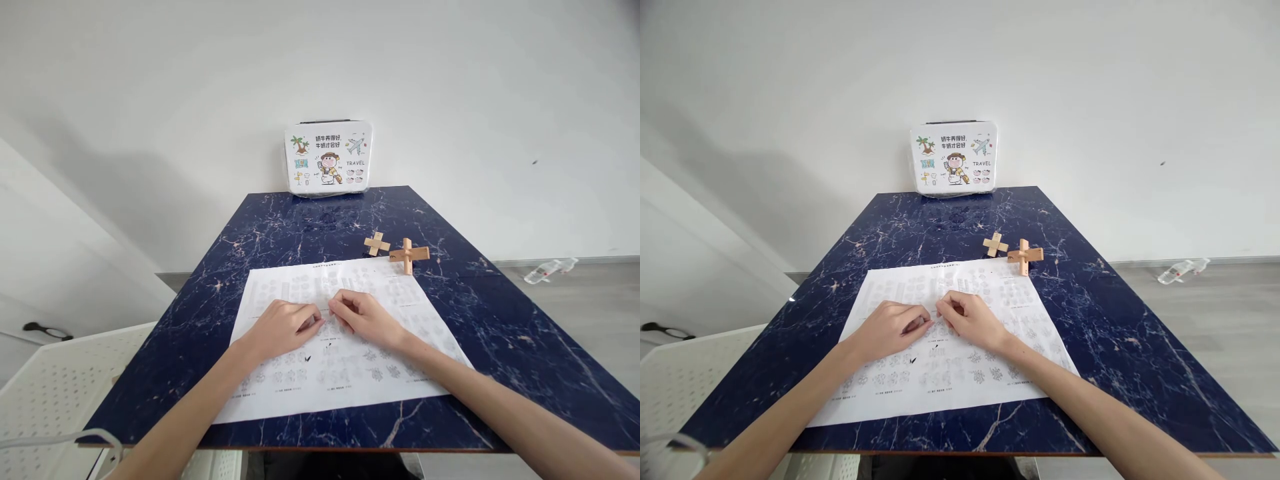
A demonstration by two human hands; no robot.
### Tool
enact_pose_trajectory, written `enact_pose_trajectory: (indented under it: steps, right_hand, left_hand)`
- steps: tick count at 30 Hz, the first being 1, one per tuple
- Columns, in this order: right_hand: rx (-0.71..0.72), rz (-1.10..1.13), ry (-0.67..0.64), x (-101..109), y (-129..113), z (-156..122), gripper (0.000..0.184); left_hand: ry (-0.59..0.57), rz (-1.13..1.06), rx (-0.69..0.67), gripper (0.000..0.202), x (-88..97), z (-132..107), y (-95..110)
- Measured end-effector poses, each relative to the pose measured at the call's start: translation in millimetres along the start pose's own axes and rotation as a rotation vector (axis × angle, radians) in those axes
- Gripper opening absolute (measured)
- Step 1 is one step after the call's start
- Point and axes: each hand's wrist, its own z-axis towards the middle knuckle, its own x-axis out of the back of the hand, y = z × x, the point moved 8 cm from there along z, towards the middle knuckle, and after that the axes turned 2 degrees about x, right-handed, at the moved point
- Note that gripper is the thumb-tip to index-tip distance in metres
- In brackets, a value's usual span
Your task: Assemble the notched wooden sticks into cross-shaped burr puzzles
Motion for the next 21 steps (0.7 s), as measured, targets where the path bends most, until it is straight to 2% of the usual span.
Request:
enact_pose_trajectory:
  steps: [7, 15, 21]
  right_hand:
    - [0.013, 0.078, 0.023, 0.3, -0.2, -0.1, 0.037]
    - [0.012, -0.005, -0.013, -0.6, 1.3, 0.3, 0.036]
    - [0.016, 0.025, -0.003, -0.3, 0.8, 0.2, 0.036]
  left_hand:
    - [0.003, 0.015, -0.011, 0.029, 1.9, 1.1, 2.3]
    - [0.0, 0.028, -0.022, 0.029, 2.1, 0.8, 3.2]
    - [0.007, 0.041, -0.027, 0.027, 2.0, 0.2, 2.2]
